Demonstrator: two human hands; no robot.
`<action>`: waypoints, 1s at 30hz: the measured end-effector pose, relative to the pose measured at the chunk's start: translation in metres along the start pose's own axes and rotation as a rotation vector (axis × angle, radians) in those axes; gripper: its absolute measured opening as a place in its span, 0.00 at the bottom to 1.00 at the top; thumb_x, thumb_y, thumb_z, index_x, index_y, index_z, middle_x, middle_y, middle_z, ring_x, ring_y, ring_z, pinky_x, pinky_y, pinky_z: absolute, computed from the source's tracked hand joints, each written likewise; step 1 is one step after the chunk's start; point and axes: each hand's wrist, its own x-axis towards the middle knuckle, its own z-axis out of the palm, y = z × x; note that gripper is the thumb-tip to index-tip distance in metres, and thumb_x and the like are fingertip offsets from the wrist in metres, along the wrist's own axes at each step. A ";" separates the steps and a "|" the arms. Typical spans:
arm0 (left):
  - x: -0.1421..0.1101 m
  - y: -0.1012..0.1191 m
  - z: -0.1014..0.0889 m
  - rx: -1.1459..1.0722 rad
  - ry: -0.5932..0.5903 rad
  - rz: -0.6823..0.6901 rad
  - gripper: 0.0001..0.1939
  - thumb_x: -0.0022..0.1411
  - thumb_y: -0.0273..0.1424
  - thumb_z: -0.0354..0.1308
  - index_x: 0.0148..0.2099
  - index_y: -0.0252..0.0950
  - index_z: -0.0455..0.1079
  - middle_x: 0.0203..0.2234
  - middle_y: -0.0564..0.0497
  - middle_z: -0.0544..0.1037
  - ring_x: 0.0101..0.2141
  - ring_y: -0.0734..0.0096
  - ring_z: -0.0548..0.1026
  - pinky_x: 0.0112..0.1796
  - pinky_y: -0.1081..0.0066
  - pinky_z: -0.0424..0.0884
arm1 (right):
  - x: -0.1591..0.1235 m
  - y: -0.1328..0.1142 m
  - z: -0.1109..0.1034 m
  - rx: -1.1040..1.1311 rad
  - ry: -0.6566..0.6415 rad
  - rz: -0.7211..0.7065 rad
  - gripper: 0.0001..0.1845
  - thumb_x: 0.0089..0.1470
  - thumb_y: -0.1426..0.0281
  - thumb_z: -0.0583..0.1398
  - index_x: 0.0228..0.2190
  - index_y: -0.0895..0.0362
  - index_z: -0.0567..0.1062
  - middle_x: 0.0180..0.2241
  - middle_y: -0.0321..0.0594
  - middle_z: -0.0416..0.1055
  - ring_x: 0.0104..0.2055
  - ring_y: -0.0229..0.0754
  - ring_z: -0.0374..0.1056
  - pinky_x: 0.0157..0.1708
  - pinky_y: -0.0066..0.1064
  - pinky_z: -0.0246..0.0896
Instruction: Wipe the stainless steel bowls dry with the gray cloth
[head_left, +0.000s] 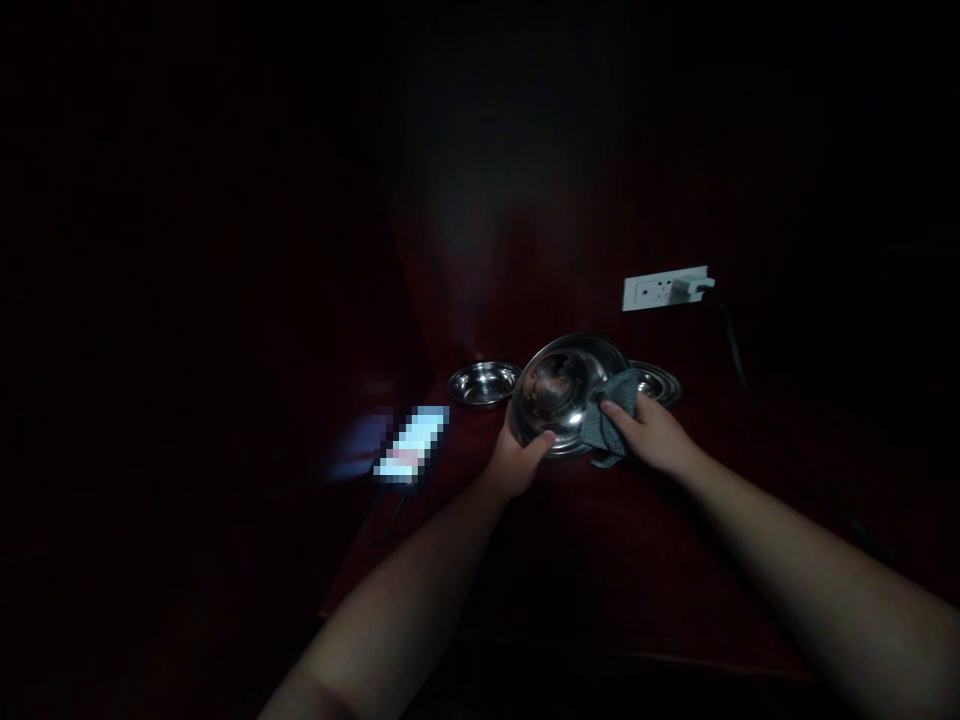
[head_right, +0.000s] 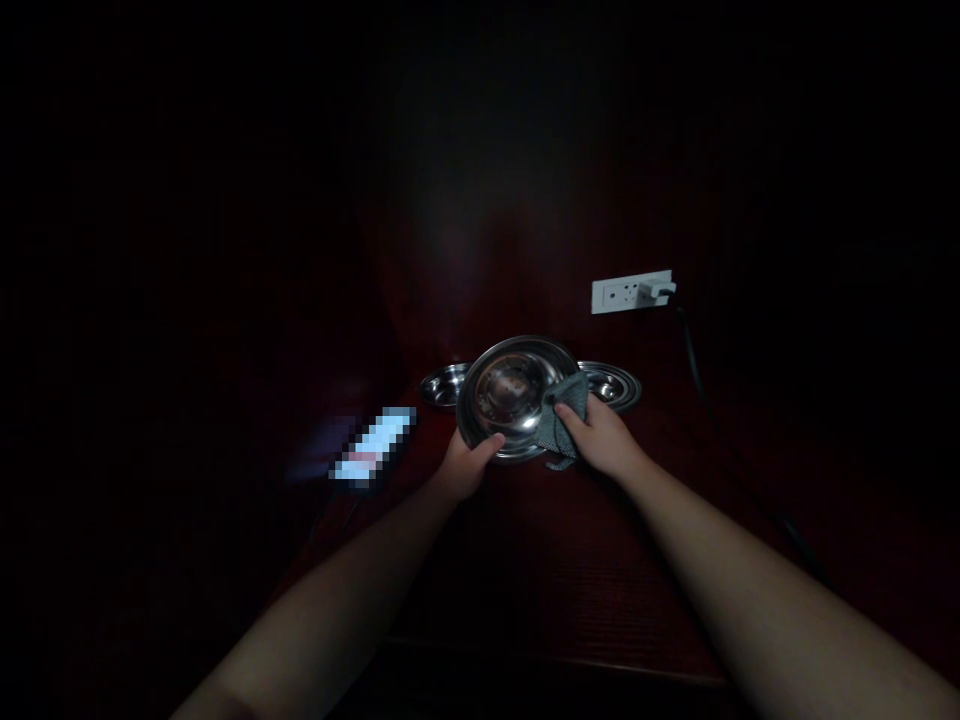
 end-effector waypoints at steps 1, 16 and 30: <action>0.000 0.000 0.000 0.003 0.002 0.001 0.32 0.49 0.32 0.64 0.57 0.35 0.61 0.52 0.42 0.71 0.54 0.54 0.67 0.56 0.54 0.58 | 0.000 0.001 0.000 -0.001 -0.003 -0.001 0.17 0.55 0.59 0.54 0.39 0.58 0.71 0.39 0.46 0.75 0.41 0.48 0.71 0.44 0.40 0.64; -0.001 0.004 0.001 0.023 0.008 0.011 0.32 0.50 0.31 0.64 0.57 0.36 0.61 0.52 0.43 0.70 0.53 0.55 0.68 0.57 0.54 0.58 | -0.001 -0.001 0.001 0.037 -0.013 -0.005 0.15 0.55 0.60 0.53 0.37 0.57 0.71 0.38 0.45 0.75 0.40 0.47 0.71 0.43 0.39 0.65; -0.002 0.002 0.000 0.003 0.031 -0.018 0.35 0.50 0.33 0.64 0.60 0.35 0.59 0.55 0.41 0.68 0.56 0.53 0.65 0.58 0.53 0.56 | 0.000 -0.001 0.001 0.076 -0.010 -0.046 0.14 0.55 0.60 0.54 0.36 0.57 0.71 0.37 0.44 0.76 0.40 0.47 0.72 0.42 0.39 0.65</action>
